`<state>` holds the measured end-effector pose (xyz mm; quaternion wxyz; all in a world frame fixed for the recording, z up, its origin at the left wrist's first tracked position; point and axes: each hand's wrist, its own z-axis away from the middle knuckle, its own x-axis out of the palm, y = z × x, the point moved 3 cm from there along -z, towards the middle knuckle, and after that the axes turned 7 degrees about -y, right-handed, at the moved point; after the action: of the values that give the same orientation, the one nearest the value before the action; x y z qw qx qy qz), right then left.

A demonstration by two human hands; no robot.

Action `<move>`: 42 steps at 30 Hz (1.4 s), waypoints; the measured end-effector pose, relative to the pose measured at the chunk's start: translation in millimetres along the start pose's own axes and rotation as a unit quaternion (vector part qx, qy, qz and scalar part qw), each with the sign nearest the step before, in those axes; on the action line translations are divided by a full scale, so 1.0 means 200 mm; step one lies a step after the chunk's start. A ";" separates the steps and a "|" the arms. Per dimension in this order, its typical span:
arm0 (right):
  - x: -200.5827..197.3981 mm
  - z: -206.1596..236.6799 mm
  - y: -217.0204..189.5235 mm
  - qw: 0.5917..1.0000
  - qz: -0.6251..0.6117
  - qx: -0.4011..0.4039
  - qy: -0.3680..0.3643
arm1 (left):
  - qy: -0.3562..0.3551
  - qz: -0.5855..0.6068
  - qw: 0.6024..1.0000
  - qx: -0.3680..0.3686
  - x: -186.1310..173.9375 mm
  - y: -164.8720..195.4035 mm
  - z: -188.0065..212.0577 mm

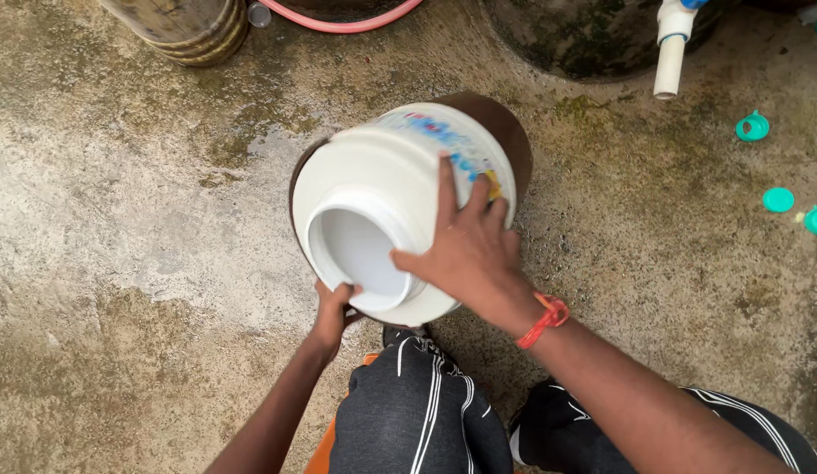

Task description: The person washes an insulated plastic water cooler on the wet concrete ground, scrubbing its interior and exterior, rinsing it under a tap, filling it with water, and fitting the lid before carrying it away.

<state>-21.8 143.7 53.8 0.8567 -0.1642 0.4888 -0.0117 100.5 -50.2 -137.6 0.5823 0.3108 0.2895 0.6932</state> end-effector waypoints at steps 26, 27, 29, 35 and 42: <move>-0.20 -0.28 0.97 0.984 -0.068 0.067 0.151 | 0.068 -0.210 0.975 -0.011 0.77 0.81 -0.37; -0.18 -0.29 0.91 0.982 -0.033 0.019 0.184 | 0.053 -0.182 0.982 -0.020 0.73 0.80 -0.39; -0.15 -0.30 0.77 0.965 0.038 -0.071 0.250 | 0.043 -0.137 0.990 0.016 0.60 0.75 -0.40; 0.02 -0.24 0.28 0.963 0.012 -0.150 0.222 | 0.022 -0.036 0.999 0.027 0.15 0.42 -0.28; 0.10 -0.05 -0.08 0.947 0.070 -0.250 0.191 | 0.015 -0.012 0.995 -0.098 -0.04 0.10 -0.03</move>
<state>-17.8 121.8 38.1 0.6775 -0.3337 0.6404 0.1398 84.1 -61.7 -127.9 0.6143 0.2383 0.2322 0.7155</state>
